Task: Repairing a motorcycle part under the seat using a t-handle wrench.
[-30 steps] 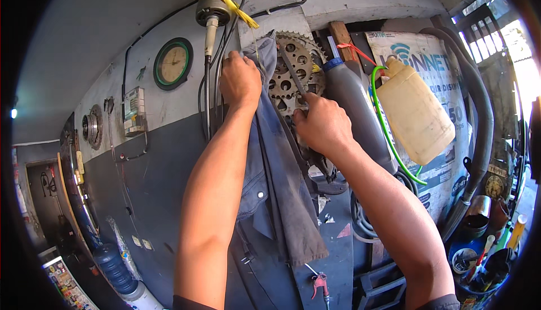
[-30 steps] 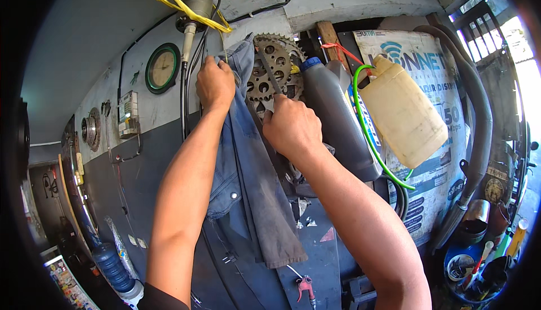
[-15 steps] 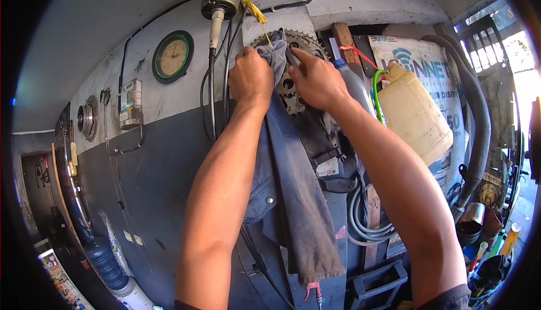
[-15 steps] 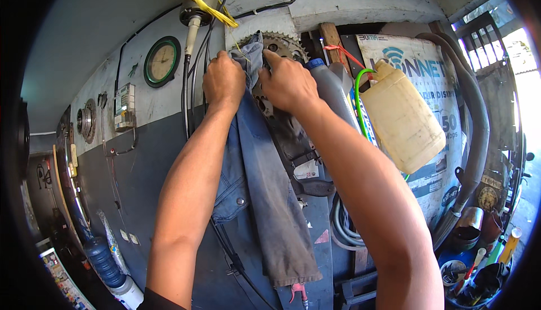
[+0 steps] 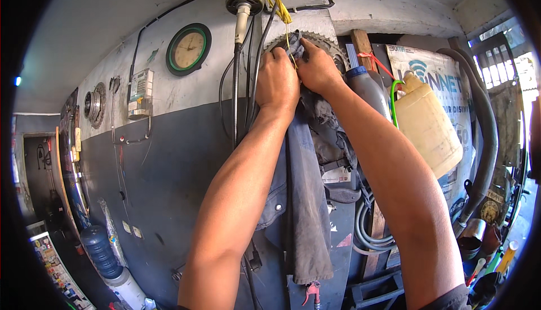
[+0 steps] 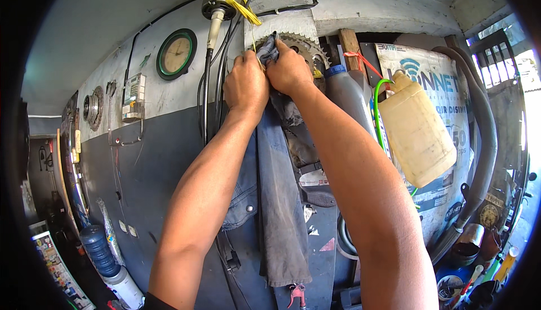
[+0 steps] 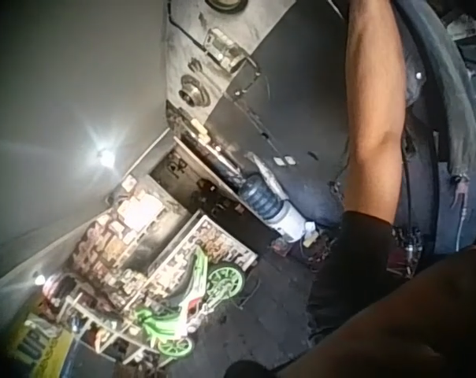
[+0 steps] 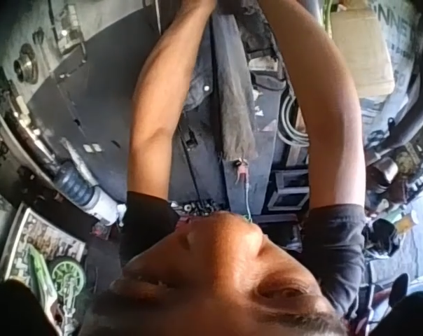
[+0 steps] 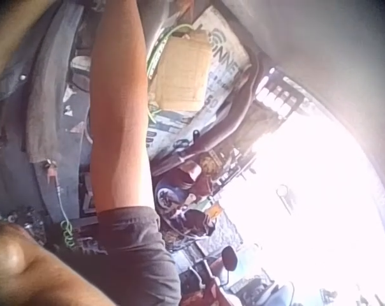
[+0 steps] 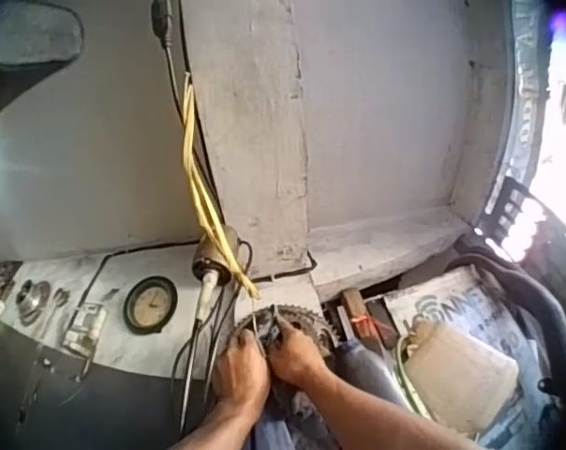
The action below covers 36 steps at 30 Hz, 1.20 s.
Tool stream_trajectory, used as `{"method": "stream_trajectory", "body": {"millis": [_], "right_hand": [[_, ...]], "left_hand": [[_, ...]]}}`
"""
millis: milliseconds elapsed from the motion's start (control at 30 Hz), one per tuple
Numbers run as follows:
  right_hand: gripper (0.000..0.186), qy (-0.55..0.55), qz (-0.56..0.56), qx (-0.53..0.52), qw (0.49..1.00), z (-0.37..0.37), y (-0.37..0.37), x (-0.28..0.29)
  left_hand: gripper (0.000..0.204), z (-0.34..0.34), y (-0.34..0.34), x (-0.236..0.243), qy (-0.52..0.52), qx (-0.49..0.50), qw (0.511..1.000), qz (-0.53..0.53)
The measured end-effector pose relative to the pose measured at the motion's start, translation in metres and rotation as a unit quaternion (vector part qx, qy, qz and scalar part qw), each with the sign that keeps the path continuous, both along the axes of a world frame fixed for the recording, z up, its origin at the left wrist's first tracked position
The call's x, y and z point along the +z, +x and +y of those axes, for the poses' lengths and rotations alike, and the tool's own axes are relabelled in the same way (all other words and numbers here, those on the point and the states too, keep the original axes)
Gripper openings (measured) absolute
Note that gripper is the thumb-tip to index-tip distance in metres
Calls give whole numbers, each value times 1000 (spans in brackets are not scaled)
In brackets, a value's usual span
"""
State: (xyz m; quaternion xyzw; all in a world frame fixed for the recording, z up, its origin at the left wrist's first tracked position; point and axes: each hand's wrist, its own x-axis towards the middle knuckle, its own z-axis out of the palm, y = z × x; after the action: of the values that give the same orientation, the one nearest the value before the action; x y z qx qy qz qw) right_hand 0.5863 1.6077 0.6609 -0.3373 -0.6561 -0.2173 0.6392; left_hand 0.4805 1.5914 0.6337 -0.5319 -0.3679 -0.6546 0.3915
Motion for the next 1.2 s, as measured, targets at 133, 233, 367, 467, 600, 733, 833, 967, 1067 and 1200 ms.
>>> {"method": "stream_trajectory", "body": {"millis": [133, 233, 367, 467, 600, 733, 833, 967, 1067, 1200], "right_hand": [[65, -18, 26, -8, 999, 5, 1, 1], [64, -14, 41, -7, 999, 6, 0, 0], [62, -42, 29, -17, 999, 2, 6, -4], [53, -77, 18, -36, 996, -12, 9, -26], [42, 5, 107, 106, 989, -39, 33, -84], [28, 28, 200, 245, 948, -91, 58, -200], [21, -153, 286, 322, 890, -139, 59, -303], [24, -234, 457, 387, 766, -166, 26, -421], [26, -302, 552, 350, 694, -202, 17, -466], [30, -273, 651, 208, 677, -254, 14, -531]], "left_hand": [[17, 5, -1, 6, 3, 10, 1000, 25], [15, 5, -4, 8, 5, 8, 999, 36], [19, -12, -5, 4, -49, -10, 998, 46], [27, -24, -7, -12, -171, -43, 983, 46], [37, -46, 2, -75, -132, -142, 980, 38], [22, -62, 7, -209, 7, -235, 959, 156], [21, -82, 3, -338, -29, -417, 879, 230], [56, -111, 23, -507, -361, -661, 652, -88], [49, -135, 3, -593, -490, -724, 484, -42], [29, -175, -27, -627, -682, -683, 256, -49]]}}
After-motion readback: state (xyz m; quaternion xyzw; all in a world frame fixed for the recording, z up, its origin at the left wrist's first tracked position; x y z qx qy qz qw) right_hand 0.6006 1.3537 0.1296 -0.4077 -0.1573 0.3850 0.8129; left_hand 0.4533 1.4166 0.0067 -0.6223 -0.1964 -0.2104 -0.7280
